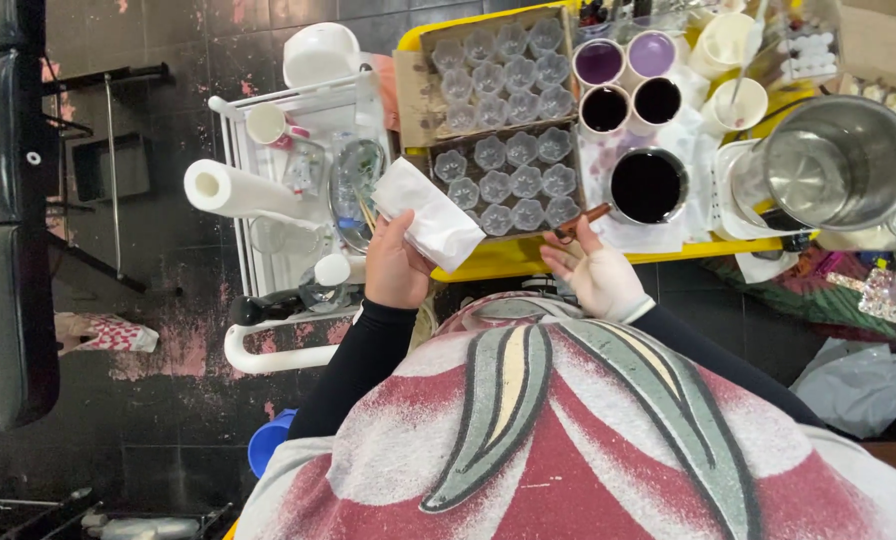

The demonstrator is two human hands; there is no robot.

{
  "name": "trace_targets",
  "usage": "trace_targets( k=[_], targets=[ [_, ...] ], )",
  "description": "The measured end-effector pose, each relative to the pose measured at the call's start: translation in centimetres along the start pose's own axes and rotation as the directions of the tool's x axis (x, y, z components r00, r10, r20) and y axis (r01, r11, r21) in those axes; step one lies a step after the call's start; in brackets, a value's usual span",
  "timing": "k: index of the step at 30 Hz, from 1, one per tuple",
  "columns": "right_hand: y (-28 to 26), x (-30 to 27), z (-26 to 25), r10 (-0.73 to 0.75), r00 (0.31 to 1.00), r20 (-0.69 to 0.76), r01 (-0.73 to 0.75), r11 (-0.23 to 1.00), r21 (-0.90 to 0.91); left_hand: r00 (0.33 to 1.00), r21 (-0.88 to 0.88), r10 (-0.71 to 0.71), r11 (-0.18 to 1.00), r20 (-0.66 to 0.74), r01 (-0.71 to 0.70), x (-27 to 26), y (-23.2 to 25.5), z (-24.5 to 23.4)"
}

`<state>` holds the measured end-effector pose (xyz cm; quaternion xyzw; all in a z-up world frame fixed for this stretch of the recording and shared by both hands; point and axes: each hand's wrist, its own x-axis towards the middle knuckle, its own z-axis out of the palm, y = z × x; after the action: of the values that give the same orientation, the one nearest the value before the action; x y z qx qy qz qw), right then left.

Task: Wiping out small plastic cups with a white cloth to prepare them for use.

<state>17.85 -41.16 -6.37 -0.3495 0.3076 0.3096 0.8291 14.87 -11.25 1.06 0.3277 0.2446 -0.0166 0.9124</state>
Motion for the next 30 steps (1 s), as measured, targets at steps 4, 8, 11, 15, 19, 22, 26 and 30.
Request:
trace_targets(
  k=[4,8,11,15,19,22,26,30],
  targets=[
    [-0.2,0.9,-0.9,-0.125,0.981,0.151,0.127,0.992,-0.001,0.999,0.026,-0.021,0.999,0.032,0.02,0.4,-0.7,0.7],
    [-0.9,0.5,-1.3,-0.122,0.985,0.125,0.126,0.992,-0.03,0.999,0.017,-0.028,0.999,0.026,0.028,0.9,-1.2,1.0],
    [-1.4,-0.2,-1.3,-0.116,0.987,0.109,0.122,0.991,-0.049,0.999,0.032,-0.037,0.999,0.024,0.036,1.3,-1.6,1.2],
    [-1.4,-0.7,-2.4,-0.124,0.986,0.113,0.136,0.985,-0.107,0.998,0.046,-0.059,0.997,0.023,0.058,1.5,-2.0,1.4],
    [-1.7,-1.6,-3.6,-0.13,0.989,0.073,0.141,0.972,-0.187,0.996,0.036,-0.078,0.996,0.04,0.077,1.9,-2.5,1.5],
    [-2.2,-2.8,-4.7,-0.142,0.99,0.02,0.142,0.948,-0.284,0.995,0.048,-0.08,0.996,0.058,0.077,2.2,-2.9,1.9],
    [-3.1,-3.8,-7.0,-0.176,0.984,-0.004,0.159,0.901,-0.403,0.992,0.05,-0.093,0.995,0.079,0.09,2.7,-3.4,2.4],
    [-4.5,-4.8,-9.3,-0.215,0.976,0.018,0.197,0.852,-0.486,0.99,0.075,-0.109,0.992,0.09,0.102,2.7,-3.6,3.3]
  ],
)
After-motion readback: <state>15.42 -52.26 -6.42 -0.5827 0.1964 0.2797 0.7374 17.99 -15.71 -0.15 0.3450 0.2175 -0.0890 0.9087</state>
